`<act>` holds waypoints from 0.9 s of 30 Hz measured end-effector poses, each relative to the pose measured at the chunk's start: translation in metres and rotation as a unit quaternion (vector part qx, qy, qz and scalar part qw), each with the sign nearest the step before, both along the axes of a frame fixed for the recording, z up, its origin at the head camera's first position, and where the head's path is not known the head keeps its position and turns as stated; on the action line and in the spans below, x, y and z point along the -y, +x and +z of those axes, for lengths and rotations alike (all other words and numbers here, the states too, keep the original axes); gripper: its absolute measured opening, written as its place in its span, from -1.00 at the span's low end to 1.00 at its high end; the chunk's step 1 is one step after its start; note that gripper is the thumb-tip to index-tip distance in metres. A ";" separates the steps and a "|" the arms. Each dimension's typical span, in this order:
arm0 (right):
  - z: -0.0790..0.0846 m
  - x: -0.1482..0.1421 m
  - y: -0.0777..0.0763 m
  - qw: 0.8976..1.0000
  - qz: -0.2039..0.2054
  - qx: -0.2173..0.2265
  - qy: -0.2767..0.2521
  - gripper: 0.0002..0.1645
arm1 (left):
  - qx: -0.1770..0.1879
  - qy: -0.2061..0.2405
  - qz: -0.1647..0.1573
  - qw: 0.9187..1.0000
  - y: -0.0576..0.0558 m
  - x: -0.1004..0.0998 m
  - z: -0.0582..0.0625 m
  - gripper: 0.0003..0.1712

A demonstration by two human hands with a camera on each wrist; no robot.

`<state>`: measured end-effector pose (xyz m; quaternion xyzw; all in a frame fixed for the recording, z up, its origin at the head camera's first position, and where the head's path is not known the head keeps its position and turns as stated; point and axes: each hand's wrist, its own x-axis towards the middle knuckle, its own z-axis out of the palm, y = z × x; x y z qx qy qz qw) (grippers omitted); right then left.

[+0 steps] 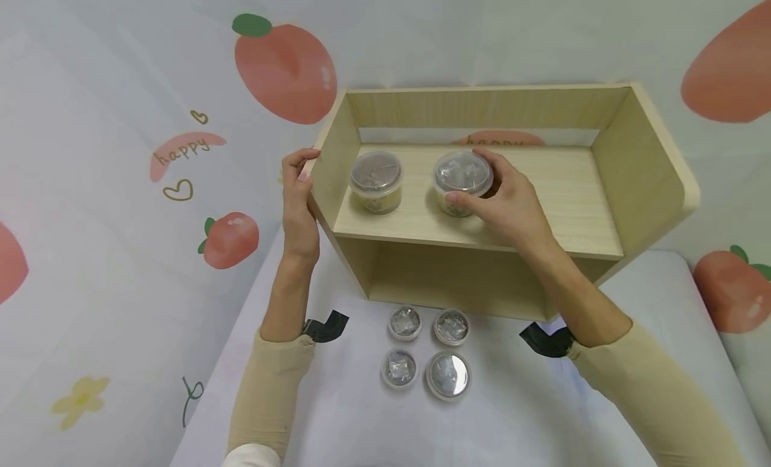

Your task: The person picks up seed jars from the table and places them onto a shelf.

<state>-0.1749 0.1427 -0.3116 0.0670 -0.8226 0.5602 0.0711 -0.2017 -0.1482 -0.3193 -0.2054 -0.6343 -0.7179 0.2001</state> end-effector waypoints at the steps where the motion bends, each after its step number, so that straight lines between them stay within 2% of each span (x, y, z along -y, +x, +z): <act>1: 0.000 0.000 -0.001 1.000 0.001 -0.002 0.005 0.02 | -0.001 0.000 0.001 1.000 0.000 0.000 0.000 -0.60; 7: -0.003 -0.002 -0.004 0.999 -0.001 -0.011 0.036 0.06 | 0.002 0.001 0.001 1.000 -0.001 -0.001 0.000 -0.61; 11: -0.006 -0.003 -0.003 0.999 -0.003 -0.001 0.052 0.12 | 0.010 0.004 -0.003 1.000 -0.001 0.000 -0.002 -0.61; 14: -0.007 -0.003 -0.002 1.000 0.003 0.003 0.025 0.16 | 0.012 0.001 0.000 1.000 0.000 0.000 -0.003 -0.61; 18: -0.007 -0.004 0.001 0.999 0.006 -0.013 -0.031 0.10 | 0.010 -0.003 0.004 1.000 0.000 0.000 -0.003 -0.61; 21: -0.007 -0.006 0.007 0.998 0.001 -0.029 -0.052 0.05 | 0.008 -0.004 0.005 1.000 0.000 0.001 -0.003 -0.60; 27: -0.009 -0.013 0.025 0.997 -0.010 -0.065 -0.050 0.05 | 0.009 -0.006 0.002 1.000 0.001 0.001 -0.004 -0.60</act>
